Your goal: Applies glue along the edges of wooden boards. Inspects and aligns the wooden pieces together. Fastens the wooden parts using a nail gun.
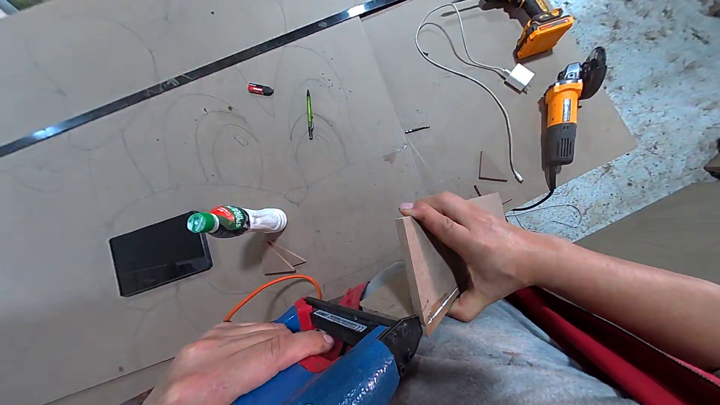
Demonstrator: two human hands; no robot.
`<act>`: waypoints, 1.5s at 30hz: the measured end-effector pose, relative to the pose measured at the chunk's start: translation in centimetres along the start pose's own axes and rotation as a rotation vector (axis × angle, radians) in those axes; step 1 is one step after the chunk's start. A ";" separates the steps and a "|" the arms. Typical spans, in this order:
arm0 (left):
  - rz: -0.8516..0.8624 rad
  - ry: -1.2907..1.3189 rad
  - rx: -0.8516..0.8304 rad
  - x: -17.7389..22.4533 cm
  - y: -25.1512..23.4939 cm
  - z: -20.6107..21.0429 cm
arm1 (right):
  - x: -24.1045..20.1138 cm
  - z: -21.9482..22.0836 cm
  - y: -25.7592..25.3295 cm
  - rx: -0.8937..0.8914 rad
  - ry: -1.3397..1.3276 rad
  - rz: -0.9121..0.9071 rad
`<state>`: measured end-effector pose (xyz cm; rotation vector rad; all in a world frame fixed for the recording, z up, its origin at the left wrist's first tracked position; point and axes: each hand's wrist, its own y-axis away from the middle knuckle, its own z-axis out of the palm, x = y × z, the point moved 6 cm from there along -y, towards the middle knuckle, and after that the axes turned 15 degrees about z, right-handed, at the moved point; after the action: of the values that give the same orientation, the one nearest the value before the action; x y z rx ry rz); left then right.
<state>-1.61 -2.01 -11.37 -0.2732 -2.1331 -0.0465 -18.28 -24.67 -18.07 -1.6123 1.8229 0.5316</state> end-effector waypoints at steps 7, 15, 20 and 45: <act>-0.012 -0.035 0.068 -0.1 1.0 -0.9 | -0.1 0.0 -0.1 0.006 0.005 -0.004; -0.505 -0.174 0.470 -3.4 7.0 -1.5 | 0.4 -0.3 -0.4 0.018 0.018 0.009; -0.577 -0.379 0.375 -12.0 6.9 5.2 | 0.6 -2.1 -1.2 0.040 0.031 0.059; 0.305 0.327 0.558 -3.2 -9.0 1.1 | 22.2 -7.8 -10.7 0.193 -0.999 1.336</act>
<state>-2.71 -11.17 -13.96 -0.2355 -1.6797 0.6294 -10.25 -47.76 -26.66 0.2911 1.7330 1.3243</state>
